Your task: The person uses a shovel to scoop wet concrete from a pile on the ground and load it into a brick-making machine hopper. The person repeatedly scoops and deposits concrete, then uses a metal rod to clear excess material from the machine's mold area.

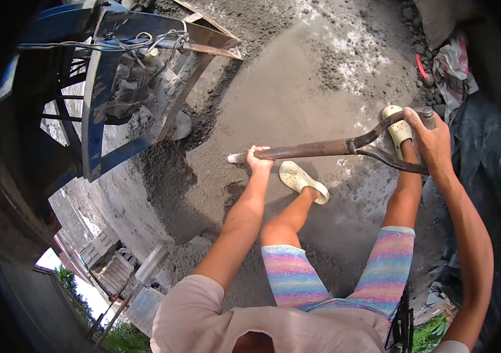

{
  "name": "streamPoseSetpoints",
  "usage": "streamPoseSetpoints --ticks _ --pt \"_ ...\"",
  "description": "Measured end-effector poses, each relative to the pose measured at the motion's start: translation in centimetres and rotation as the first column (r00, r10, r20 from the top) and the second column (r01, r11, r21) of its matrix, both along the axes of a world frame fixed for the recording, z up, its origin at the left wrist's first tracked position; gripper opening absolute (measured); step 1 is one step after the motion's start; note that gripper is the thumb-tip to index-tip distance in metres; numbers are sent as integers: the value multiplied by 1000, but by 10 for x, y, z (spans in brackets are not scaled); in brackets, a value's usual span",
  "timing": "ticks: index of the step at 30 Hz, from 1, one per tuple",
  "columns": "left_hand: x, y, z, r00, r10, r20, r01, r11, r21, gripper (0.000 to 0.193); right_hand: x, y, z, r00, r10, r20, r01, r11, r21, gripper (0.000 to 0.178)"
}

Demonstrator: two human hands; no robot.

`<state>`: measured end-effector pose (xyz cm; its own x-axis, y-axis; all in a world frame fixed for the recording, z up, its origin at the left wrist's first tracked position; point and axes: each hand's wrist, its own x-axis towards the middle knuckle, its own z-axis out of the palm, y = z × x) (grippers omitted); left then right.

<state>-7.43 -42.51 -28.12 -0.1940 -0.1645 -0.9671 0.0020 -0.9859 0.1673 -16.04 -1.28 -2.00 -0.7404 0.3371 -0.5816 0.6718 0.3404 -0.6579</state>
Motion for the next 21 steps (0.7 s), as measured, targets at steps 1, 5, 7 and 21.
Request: streamPoseSetpoints --ticks 1,5,7,21 --pt "7 4 20 1000 -10 19 11 1000 -25 21 1 0 21 999 32 -1 -32 998 45 40" --pt "45 14 115 999 18 46 -16 999 -47 23 4 -3 122 995 99 -20 -99 995 -25 41" --pt "70 11 168 995 45 87 -40 998 -52 24 9 -10 180 993 113 18 -109 981 -163 42" --pt "223 -134 526 927 338 164 -228 854 -468 18 73 -106 350 905 342 254 -140 803 -579 32"
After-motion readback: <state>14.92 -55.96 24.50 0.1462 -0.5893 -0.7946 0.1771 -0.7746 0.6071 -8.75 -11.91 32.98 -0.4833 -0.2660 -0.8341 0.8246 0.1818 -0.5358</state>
